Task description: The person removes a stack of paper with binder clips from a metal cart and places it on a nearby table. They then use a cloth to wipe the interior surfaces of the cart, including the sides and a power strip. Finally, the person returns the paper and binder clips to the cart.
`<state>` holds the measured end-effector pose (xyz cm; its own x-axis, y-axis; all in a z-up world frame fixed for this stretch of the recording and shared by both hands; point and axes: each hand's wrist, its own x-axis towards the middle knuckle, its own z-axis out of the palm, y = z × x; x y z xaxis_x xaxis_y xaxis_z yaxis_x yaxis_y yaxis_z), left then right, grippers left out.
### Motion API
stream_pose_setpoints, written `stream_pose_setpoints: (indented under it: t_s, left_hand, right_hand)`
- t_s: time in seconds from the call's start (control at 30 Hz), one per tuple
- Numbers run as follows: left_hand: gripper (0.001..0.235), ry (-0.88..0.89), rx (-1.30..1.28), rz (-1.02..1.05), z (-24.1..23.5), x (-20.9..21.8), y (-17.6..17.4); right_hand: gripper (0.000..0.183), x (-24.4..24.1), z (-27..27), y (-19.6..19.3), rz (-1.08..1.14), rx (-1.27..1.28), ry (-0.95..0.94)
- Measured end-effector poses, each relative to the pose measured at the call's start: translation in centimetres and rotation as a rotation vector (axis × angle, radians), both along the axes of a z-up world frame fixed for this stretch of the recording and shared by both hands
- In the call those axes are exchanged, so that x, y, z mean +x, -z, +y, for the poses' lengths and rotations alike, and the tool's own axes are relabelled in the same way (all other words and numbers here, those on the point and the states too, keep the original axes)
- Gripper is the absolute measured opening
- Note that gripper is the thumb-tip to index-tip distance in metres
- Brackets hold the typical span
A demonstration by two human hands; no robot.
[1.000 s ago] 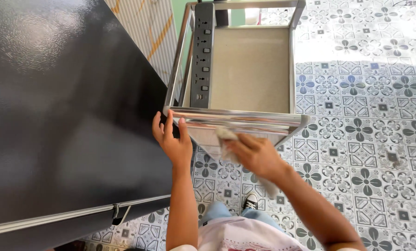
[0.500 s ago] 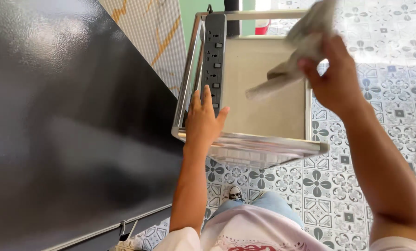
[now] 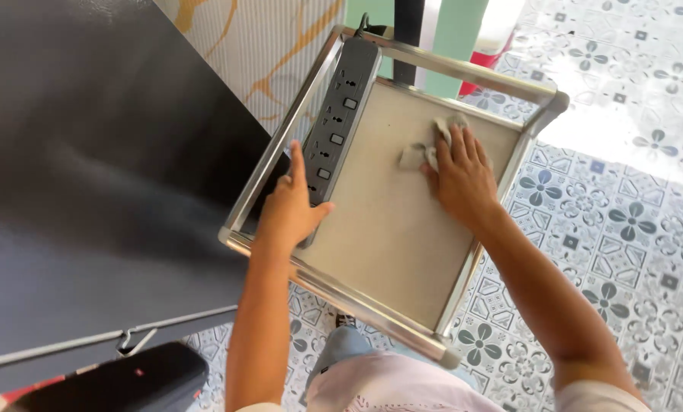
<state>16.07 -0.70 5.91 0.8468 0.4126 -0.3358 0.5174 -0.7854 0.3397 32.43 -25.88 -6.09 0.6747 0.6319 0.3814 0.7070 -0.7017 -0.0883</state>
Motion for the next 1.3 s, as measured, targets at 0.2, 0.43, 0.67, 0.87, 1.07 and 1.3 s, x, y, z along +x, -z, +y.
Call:
stream_pose_setpoints:
  t_s: [0.2, 0.43, 0.67, 0.87, 1.07, 1.3]
  left_hand:
    - [0.116, -0.094, -0.044, -0.086, -0.2, -0.9, -0.8]
    - [0.105, -0.246, -0.002, -0.502, -1.9, -1.8, -2.9]
    - [0.1, -0.27, -0.039, -0.536, -2.0, -1.9, -5.7]
    - [0.108, -0.293, -0.054, -0.473, -0.2, -1.3, -8.5]
    - [0.108, -0.25, -0.065, -0.516, 0.5, -1.0, -9.1]
    - [0.11, -0.311, -0.079, -0.456, 0.3, -1.5, -8.9]
  right_hand:
    - [0.053, 6.3, 8.5, 2.9, -0.096, 0.145, -0.067]
    - [0.03, 5.3, 12.5, 2.5, 0.286, 0.301, -0.619]
    - [0.07, 9.0, 12.5, -1.1, 0.259, 0.078, -0.18]
    - [0.059, 5.2, 19.3, 0.2, 0.248, -0.196, -0.283]
    - [0.016, -1.0, 15.1, -5.2, 0.707, 0.189, -0.866]
    - [0.067, 5.0, 15.0, -0.5, 0.312, -0.039, -0.278]
